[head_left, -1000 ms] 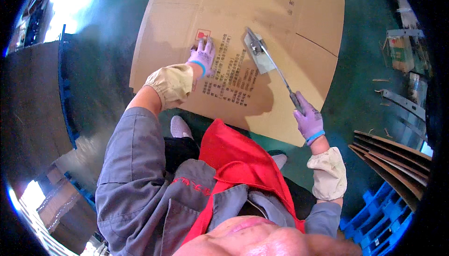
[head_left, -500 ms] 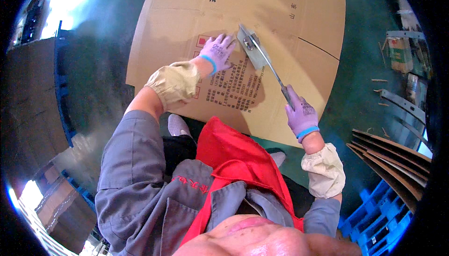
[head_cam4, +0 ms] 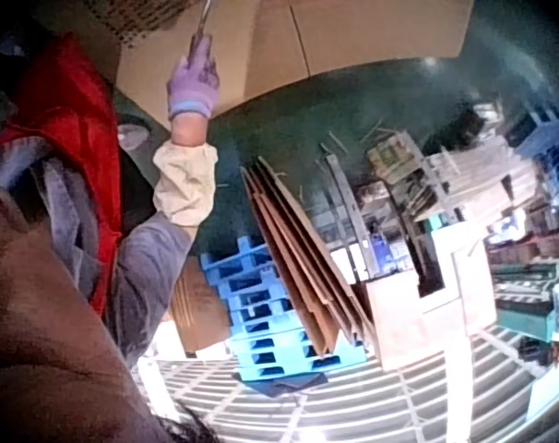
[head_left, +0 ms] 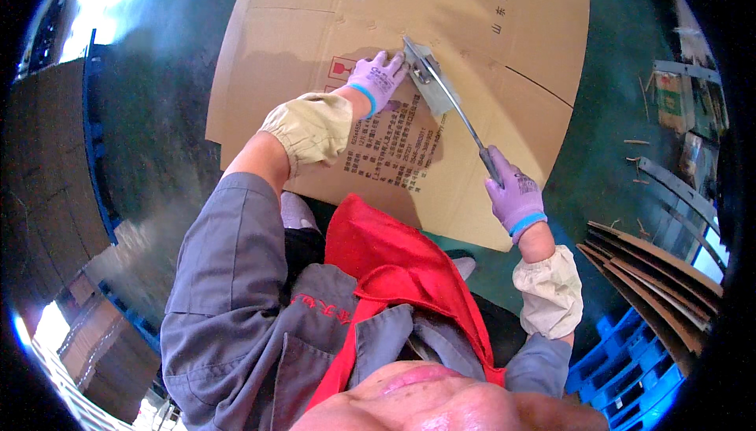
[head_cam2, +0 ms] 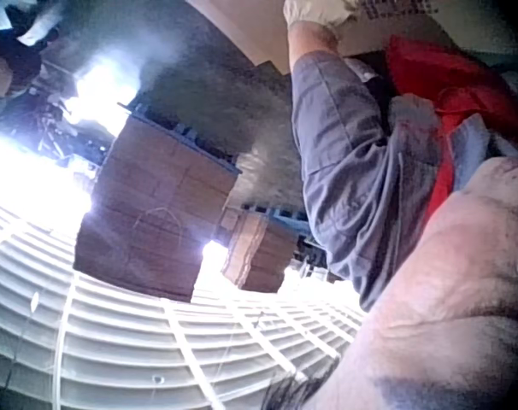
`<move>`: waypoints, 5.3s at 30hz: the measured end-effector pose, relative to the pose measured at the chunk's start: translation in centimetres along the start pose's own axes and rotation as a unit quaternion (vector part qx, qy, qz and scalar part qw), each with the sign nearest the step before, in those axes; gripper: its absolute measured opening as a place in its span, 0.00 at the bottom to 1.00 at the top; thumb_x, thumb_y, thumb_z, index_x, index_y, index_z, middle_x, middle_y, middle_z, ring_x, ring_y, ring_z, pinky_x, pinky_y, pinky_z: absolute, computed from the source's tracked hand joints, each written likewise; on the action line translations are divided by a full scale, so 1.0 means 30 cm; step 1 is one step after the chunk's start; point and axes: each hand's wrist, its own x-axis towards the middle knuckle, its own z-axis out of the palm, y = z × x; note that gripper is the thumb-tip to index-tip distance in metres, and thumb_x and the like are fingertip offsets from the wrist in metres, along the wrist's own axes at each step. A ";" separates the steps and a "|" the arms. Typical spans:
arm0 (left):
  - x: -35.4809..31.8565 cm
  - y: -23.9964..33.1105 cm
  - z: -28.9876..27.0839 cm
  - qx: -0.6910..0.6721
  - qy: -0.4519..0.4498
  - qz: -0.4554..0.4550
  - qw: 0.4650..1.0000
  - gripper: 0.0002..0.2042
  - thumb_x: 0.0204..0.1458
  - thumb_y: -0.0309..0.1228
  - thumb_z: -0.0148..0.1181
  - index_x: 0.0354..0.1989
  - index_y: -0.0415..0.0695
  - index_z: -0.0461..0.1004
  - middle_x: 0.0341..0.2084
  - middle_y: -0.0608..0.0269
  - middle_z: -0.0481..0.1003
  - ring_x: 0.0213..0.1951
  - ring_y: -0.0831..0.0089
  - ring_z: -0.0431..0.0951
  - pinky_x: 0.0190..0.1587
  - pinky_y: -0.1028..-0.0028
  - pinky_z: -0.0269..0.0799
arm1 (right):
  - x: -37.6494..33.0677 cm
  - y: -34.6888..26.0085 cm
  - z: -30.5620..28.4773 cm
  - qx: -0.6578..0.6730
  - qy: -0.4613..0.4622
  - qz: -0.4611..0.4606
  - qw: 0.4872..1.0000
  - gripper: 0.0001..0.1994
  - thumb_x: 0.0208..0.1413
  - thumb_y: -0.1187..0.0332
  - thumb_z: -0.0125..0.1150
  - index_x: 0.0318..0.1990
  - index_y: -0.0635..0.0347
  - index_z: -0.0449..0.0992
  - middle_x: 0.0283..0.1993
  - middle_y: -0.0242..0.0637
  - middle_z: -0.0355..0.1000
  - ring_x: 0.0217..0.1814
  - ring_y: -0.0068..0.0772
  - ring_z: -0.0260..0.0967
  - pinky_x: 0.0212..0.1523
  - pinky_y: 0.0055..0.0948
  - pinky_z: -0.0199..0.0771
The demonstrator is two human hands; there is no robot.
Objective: The person uses a handheld box cutter to slice a large flat cardboard sheet on the floor. They make several cuts along pre-printed lines, then fold the cardboard along the scored lines to separate sections.
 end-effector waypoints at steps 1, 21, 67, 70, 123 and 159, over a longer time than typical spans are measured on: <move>0.004 0.005 -0.005 -0.003 -0.003 0.002 1.000 0.40 0.48 0.41 0.65 0.69 0.47 0.52 0.68 0.58 0.51 0.66 0.53 0.57 0.53 0.54 0.70 | -0.001 0.012 0.007 0.006 0.002 -0.001 1.000 0.31 0.56 0.65 0.57 0.67 0.44 0.56 0.45 0.53 0.74 0.44 0.54 0.74 0.45 0.48 0.74; 0.056 0.050 -0.027 0.037 -0.061 -0.018 0.997 0.40 0.45 0.53 0.65 0.65 0.45 0.60 0.68 0.55 0.51 0.64 0.52 0.58 0.51 0.56 0.71 | 0.025 0.128 0.186 0.066 -0.001 -0.030 0.997 0.33 0.56 0.65 0.56 0.69 0.44 0.51 0.44 0.52 0.71 0.40 0.55 0.74 0.40 0.49 0.75; 0.037 0.020 0.085 0.040 0.066 0.005 0.997 0.35 0.43 0.41 0.66 0.63 0.47 0.63 0.67 0.54 0.53 0.61 0.52 0.61 0.51 0.55 0.71 | 0.011 0.008 -0.034 0.237 -0.101 0.056 0.965 0.30 0.53 0.67 0.56 0.66 0.52 0.59 0.53 0.54 0.71 0.51 0.58 0.71 0.50 0.47 0.72; 0.034 0.027 0.076 0.043 0.059 0.002 0.997 0.34 0.44 0.43 0.66 0.62 0.48 0.65 0.67 0.54 0.53 0.61 0.52 0.61 0.52 0.55 0.71 | 0.012 0.023 -0.001 0.275 -0.101 0.075 0.953 0.30 0.52 0.67 0.57 0.65 0.52 0.59 0.53 0.54 0.71 0.51 0.58 0.71 0.50 0.46 0.72; 0.074 0.037 0.053 0.014 -0.014 -0.029 0.999 0.38 0.45 0.41 0.66 0.67 0.50 0.58 0.68 0.59 0.52 0.63 0.55 0.61 0.49 0.58 0.75 | 0.085 0.018 -0.057 0.183 -0.120 0.055 0.974 0.29 0.54 0.64 0.56 0.64 0.55 0.58 0.43 0.58 0.74 0.45 0.59 0.72 0.46 0.50 0.71; 0.072 0.058 0.026 0.021 -0.026 -0.056 0.998 0.44 0.42 0.50 0.69 0.67 0.46 0.56 0.69 0.56 0.48 0.64 0.53 0.58 0.55 0.57 0.72 | 0.087 0.127 0.187 0.133 -0.011 -0.041 0.990 0.28 0.57 0.65 0.54 0.66 0.51 0.56 0.50 0.56 0.73 0.50 0.57 0.71 0.51 0.47 0.72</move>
